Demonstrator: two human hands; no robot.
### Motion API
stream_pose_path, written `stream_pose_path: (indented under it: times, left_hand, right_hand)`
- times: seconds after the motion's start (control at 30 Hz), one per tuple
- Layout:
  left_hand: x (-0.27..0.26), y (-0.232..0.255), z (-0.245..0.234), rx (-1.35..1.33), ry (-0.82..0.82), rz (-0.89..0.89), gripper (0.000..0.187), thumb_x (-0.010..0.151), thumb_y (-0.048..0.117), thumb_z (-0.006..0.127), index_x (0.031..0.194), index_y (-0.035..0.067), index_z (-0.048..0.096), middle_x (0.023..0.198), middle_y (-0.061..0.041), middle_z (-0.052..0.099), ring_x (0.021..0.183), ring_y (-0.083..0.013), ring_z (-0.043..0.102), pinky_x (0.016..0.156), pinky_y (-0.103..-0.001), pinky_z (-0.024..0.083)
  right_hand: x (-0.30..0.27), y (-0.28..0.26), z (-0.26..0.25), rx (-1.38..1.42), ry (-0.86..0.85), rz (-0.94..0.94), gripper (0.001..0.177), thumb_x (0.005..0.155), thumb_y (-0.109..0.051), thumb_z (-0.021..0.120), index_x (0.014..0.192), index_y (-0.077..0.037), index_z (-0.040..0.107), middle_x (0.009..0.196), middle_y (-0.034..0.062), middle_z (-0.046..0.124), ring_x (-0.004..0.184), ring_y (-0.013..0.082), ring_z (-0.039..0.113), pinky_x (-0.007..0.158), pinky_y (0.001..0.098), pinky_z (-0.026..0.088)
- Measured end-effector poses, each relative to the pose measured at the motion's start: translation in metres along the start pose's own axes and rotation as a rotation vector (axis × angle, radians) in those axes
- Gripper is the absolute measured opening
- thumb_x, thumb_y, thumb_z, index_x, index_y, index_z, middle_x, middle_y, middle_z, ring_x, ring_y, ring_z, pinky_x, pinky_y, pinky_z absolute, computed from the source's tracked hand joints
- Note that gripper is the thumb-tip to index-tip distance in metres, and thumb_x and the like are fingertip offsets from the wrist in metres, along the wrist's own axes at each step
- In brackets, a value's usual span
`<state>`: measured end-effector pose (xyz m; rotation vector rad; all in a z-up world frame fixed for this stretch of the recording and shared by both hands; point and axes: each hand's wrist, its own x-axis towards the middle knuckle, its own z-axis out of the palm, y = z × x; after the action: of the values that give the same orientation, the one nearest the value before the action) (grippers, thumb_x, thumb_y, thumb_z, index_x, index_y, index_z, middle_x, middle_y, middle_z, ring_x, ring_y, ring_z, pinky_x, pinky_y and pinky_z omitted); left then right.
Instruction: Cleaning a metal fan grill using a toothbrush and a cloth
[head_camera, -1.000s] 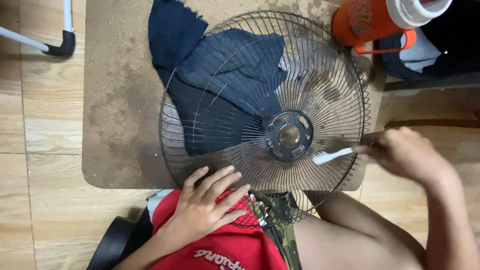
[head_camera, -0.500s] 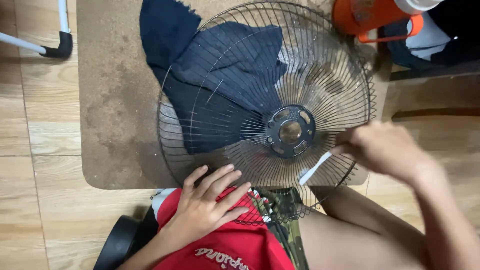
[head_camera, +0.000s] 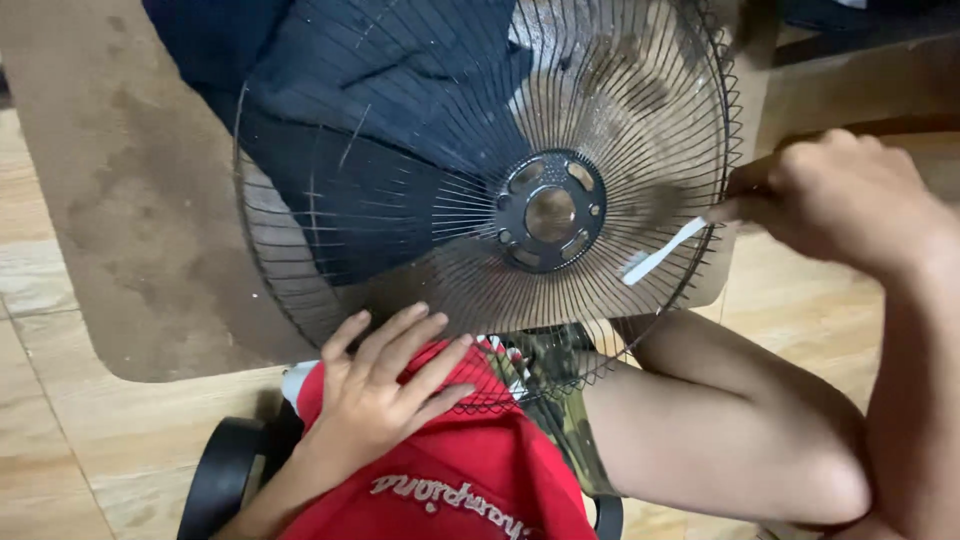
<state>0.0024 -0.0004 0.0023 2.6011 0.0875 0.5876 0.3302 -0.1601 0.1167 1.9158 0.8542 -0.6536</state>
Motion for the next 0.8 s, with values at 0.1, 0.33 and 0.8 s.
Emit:
stream_pose_path:
  times: [0.1, 0.33, 0.8]
  left_hand:
    - [0.003, -0.001, 0.000, 0.008, 0.010, 0.014, 0.037, 0.090, 0.049, 0.065, 0.116, 0.023, 0.064, 0.119, -0.003, 0.055, 0.112, -0.0179, 0.058, 0.100, -0.039, 0.029]
    - [-0.001, -0.002, 0.002, 0.025, -0.012, 0.021, 0.038, 0.089, 0.049, 0.067, 0.116, 0.023, 0.064, 0.116, -0.003, 0.058, 0.110, -0.0184, 0.058, 0.100, -0.039, 0.027]
    - [0.002, 0.001, 0.004, 0.031, -0.006, -0.006, 0.039, 0.087, 0.049, 0.070, 0.114, 0.022, 0.064, 0.112, -0.005, 0.059, 0.109, -0.0202, 0.057, 0.101, -0.039, 0.026]
  right_hand:
    - [-0.016, -0.018, -0.015, 0.124, -0.032, -0.071, 0.037, 0.080, -0.066, 0.045, 0.099, -0.040, 0.063, 0.095, 0.0053, 0.069, 0.088, 0.0323, 0.069, 0.071, 0.0451, 0.056]
    - [0.009, 0.009, -0.001, 0.163, -0.072, 0.017, 0.040, 0.074, -0.067, 0.054, 0.103, -0.044, 0.069, 0.101, 0.0024, 0.072, 0.099, 0.0309, 0.067, 0.075, 0.0420, 0.054]
    - [-0.014, -0.048, -0.028, 0.189, -0.148, -0.322, 0.028, 0.084, -0.050, 0.055, 0.083, -0.023, 0.065, 0.069, 0.0016, 0.067, 0.067, 0.0198, 0.066, 0.060, 0.0353, 0.051]
